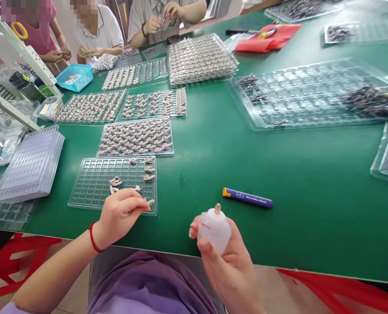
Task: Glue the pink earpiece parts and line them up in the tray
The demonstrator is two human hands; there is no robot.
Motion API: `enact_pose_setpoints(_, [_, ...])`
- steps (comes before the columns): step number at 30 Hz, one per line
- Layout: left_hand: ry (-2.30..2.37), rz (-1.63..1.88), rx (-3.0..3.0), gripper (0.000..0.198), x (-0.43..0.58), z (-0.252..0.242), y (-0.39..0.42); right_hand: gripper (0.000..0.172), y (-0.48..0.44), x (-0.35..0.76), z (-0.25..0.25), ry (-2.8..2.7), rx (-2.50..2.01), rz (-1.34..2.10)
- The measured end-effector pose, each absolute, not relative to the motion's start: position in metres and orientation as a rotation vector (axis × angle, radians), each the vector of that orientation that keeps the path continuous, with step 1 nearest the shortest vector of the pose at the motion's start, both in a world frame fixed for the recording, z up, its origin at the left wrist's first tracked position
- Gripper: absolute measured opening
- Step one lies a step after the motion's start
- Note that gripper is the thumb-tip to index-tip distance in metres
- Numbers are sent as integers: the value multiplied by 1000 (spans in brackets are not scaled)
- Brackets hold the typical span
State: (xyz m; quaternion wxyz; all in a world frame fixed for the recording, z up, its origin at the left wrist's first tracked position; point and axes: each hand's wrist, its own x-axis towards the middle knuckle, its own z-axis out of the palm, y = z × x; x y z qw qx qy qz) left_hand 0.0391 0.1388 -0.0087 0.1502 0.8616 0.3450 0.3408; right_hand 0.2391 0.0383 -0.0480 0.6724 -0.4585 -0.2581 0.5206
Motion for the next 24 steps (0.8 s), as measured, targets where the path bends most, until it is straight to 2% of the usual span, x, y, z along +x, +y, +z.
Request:
enact_pose_setpoints(9, [894,457,3010,37,45,-5,171,32,40,240,-46,-493,-1023,1195])
enact_pose_setpoints(15, [895,395,2996,31,39,1,169,33,38,244,-52,-501,-1003,1230])
enact_pose_setpoints(19, [1206,471,2799,3,33,6,173,33,39,243,-52,-494,-1004,1216])
enact_pose_setpoints(22, [1370,345,2697,21,32,8,178,38,39,242,-52,-474,-1010,1206])
enact_pose_setpoints(24, [1385,255,2674,18,31,9,180,38,38,243,-54,-477,-1005,1220])
